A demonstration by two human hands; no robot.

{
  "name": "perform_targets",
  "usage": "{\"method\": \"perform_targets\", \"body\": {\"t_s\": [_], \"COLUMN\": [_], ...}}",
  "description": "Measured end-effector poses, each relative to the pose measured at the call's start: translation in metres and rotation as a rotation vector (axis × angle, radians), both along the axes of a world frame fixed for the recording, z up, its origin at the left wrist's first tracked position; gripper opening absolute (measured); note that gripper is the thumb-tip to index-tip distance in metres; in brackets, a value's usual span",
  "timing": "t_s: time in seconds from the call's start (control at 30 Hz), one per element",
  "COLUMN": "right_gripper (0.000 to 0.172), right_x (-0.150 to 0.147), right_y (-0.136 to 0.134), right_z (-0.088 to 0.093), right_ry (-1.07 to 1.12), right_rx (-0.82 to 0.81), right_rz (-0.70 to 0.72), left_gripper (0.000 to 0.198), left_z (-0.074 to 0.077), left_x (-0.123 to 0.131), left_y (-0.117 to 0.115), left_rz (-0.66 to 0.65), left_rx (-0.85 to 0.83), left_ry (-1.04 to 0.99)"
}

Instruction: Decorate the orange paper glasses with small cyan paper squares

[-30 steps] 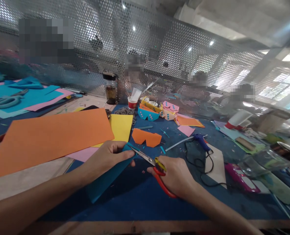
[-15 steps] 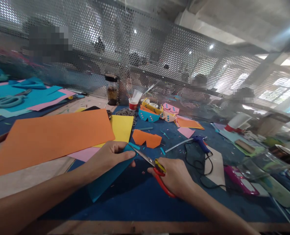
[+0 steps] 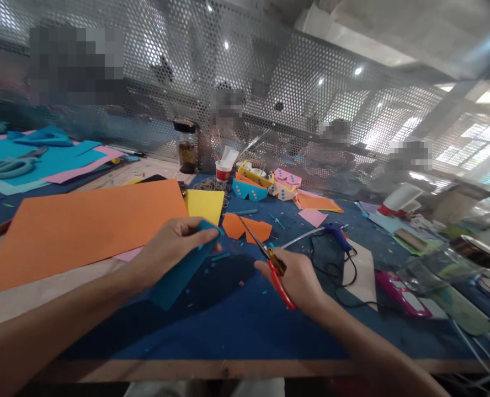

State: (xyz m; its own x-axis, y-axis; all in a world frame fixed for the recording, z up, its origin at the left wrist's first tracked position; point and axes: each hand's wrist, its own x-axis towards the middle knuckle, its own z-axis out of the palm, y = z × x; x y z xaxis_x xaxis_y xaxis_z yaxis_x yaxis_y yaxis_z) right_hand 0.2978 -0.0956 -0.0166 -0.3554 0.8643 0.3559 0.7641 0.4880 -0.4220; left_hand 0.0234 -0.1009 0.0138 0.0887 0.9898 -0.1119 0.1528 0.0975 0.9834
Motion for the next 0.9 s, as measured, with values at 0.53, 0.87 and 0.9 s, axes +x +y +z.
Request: {"method": "perform_targets", "body": {"t_s": [0.53, 0.87, 0.9], "right_gripper": [0.041, 0.031, 0.031], "right_x": [0.021, 0.042, 0.044], "right_y": [0.036, 0.064, 0.066], "right_z": [-0.001, 0.003, 0.003], "right_ry": [0.075, 0.428, 0.425], "right_rx": [0.161, 0.199, 0.209], "right_rz": [-0.264, -0.349, -0.364], "left_gripper": [0.019, 0.010, 0.013], "left_z": [0.022, 0.073, 0.074], "left_x": [-0.023, 0.073, 0.091], "left_y": [0.021, 0.111, 0.128], "left_rz": [0.234, 0.089, 0.064], "left_rx": [0.005, 0.082, 0.080], "left_ry": [-0.212, -0.394, -0.391]}}
